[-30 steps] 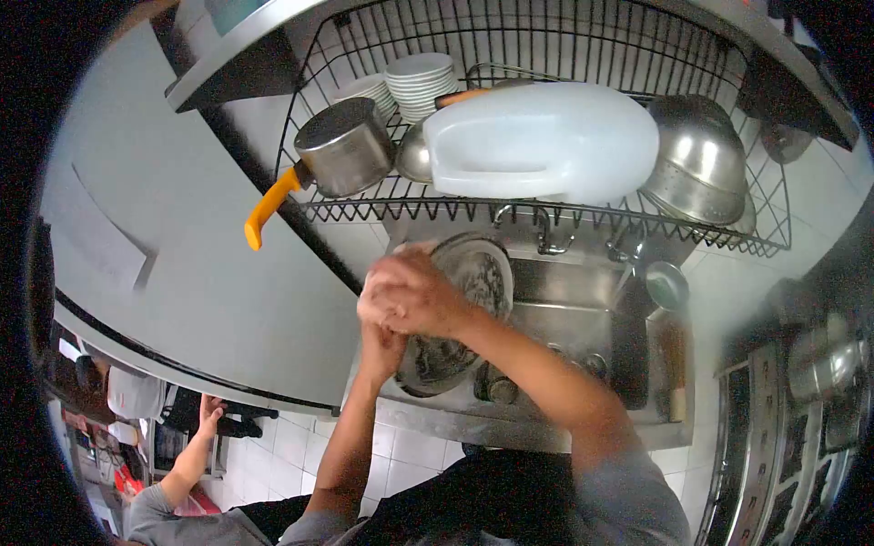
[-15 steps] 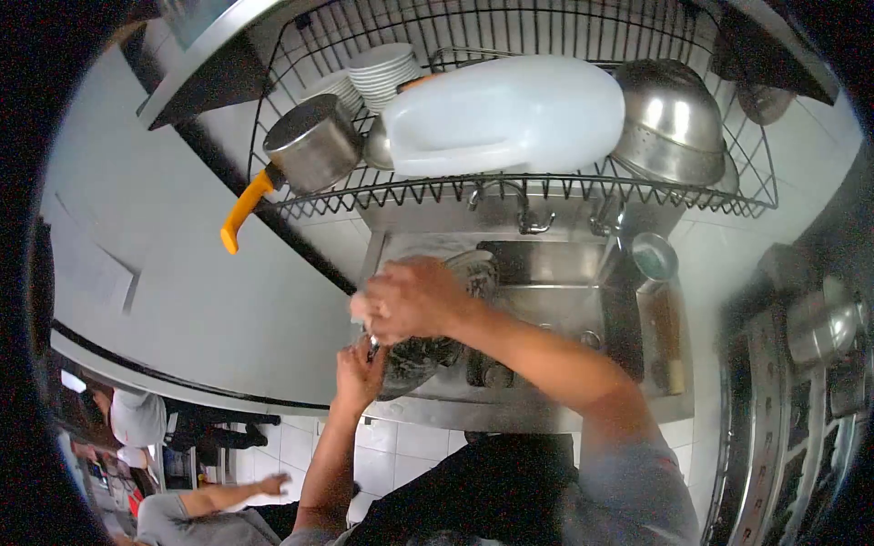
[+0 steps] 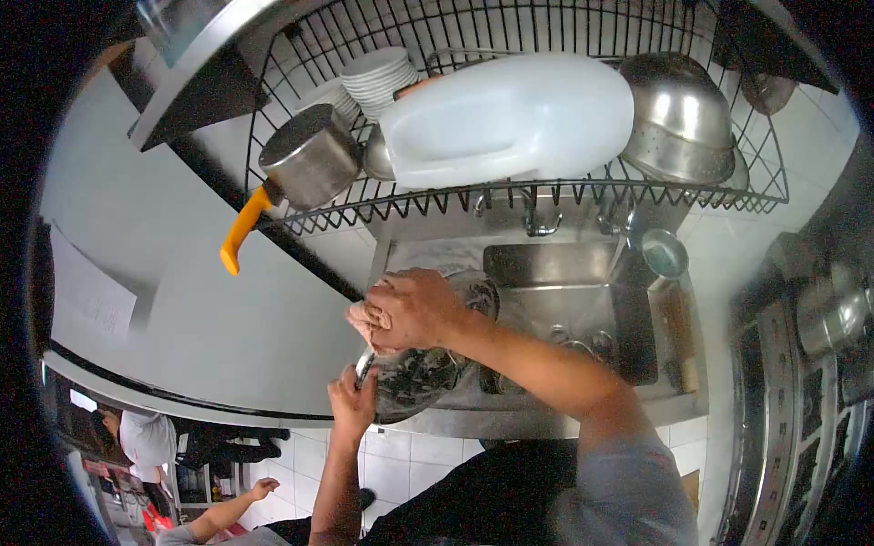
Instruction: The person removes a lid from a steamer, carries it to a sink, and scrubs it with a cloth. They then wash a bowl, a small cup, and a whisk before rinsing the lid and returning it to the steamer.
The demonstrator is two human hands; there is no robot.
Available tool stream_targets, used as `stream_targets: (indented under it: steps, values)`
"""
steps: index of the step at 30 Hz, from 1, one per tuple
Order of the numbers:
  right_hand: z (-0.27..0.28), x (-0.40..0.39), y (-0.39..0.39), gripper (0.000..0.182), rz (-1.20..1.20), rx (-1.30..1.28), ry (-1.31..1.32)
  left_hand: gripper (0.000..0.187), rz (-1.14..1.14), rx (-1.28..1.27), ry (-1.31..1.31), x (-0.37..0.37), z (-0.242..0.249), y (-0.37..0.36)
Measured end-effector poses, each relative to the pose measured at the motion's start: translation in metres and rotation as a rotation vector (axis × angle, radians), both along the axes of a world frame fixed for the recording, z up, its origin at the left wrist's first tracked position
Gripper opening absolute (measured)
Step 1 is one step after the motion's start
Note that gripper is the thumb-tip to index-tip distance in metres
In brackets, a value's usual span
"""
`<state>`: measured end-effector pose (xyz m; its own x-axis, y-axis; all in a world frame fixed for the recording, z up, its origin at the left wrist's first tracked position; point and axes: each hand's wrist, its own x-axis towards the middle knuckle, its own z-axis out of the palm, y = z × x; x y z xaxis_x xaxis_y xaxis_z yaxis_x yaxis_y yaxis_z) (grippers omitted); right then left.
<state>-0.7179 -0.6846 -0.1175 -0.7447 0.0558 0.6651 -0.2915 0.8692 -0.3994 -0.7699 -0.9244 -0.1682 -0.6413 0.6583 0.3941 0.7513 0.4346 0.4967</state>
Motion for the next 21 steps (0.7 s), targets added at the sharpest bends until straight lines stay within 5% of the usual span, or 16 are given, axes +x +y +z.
stream_targets:
  steps: [5, 8, 10, 11, 12, 15, 16, 18, 21]
  values:
    - [-0.049, -0.005, 0.038, 0.028, -0.002, -0.567, 0.041, 0.035, 0.135, 0.102, 0.088, 0.002, -0.027, -0.035]
    - [-0.198, -0.013, 0.076, 0.030, -0.157, -1.094, 0.000, 0.037, 0.209, 0.166, 0.136, -0.009, -0.046, -0.050]
    - [-0.244, -0.011, 0.089, 0.032, -0.180, -1.409, -0.023, 0.036, 0.208, 0.095, -0.031, -0.008, -0.022, -0.046]
    - [-0.224, -0.008, 0.090, 0.032, -0.169, -1.398, -0.019, 0.036, 0.213, 0.107, -0.023, -0.011, -0.009, -0.038]
    - [-0.194, 0.010, 0.085, 0.033, -0.265, -0.985, -0.047, 0.036, 0.184, 0.123, -0.127, -0.012, 0.001, -0.031]
    - [-0.121, 0.016, 0.072, 0.026, -0.253, -0.493, 0.079, 0.027, 0.099, 0.033, -0.249, -0.018, 0.023, -0.007]
    - [-0.073, 0.019, 0.053, 0.025, -0.182, -0.608, 0.042, 0.022, 0.009, -0.028, -0.082, -0.021, 0.021, -0.001]
    - [-0.002, 0.025, 0.020, 0.029, -0.152, -0.253, -0.119, 0.022, -0.078, -0.109, 0.002, -0.011, 0.027, 0.009]
    - [0.010, 0.019, -0.024, 0.029, -0.135, 0.051, 0.036, 0.026, -0.229, -0.132, 0.023, -0.012, 0.015, 0.020]
